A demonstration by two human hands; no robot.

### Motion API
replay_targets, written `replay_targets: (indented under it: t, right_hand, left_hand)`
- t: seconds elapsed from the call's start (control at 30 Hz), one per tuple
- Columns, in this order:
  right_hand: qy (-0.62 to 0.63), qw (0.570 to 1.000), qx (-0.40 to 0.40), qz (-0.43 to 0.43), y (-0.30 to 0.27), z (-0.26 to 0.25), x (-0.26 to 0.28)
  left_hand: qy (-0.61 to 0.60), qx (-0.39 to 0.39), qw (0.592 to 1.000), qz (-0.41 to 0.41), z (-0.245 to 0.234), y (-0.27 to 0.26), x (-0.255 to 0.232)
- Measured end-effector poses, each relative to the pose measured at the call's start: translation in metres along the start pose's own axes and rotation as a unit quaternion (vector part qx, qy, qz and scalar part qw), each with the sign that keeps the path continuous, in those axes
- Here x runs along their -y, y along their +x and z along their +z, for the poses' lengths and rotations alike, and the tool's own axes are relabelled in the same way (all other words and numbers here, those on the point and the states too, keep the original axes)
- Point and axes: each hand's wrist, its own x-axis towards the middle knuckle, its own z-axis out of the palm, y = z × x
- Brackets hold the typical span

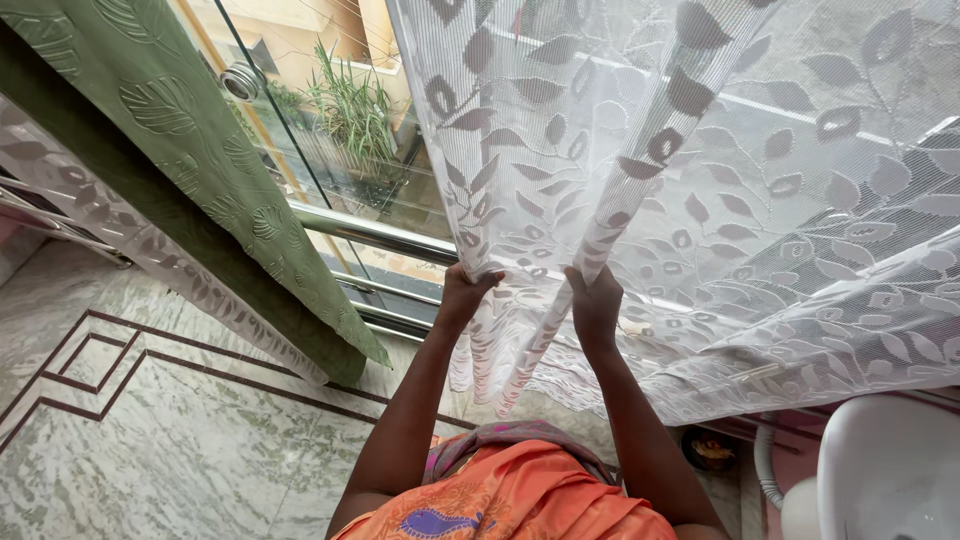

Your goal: The person gathers a white lace curtain by hand and ties it into a knot near the center to hold it open.

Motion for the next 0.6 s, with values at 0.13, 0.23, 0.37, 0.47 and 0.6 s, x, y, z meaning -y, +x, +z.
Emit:
replay_targets:
  t: [0.13,0.23,0.37,0.47,0.6]
  right_hand:
    - [-0.021,1.000,-0.022,0.000,-0.001,-0.013,-0.018]
    - [-0.071,0.995,-0.039,-0.059,-0.002,-0.021,-0.040]
    - [-0.062,0.993,-0.093,-0.029,0.002,-0.020,-0.054]
    - [-0.022,0.993,-0.111,-0.039,0.001,-0.020,-0.041]
    - [-0.049,0.961,-0.141,-0.232,-0.017,0.014,-0.022]
  left_hand:
    - [-0.001,-0.020,1.000,-0.002,-0.011,0.001,0.003]
    - [-0.005,-0.028,0.999,-0.014,-0.016,0.000,0.007]
    - [0.002,-0.070,0.997,0.014,-0.028,0.000,0.008]
    - [0.019,-0.098,0.995,0.024,-0.043,0.000,0.006]
    - [0.012,-0.108,0.994,0.013,-0.048,-0.003,0.006]
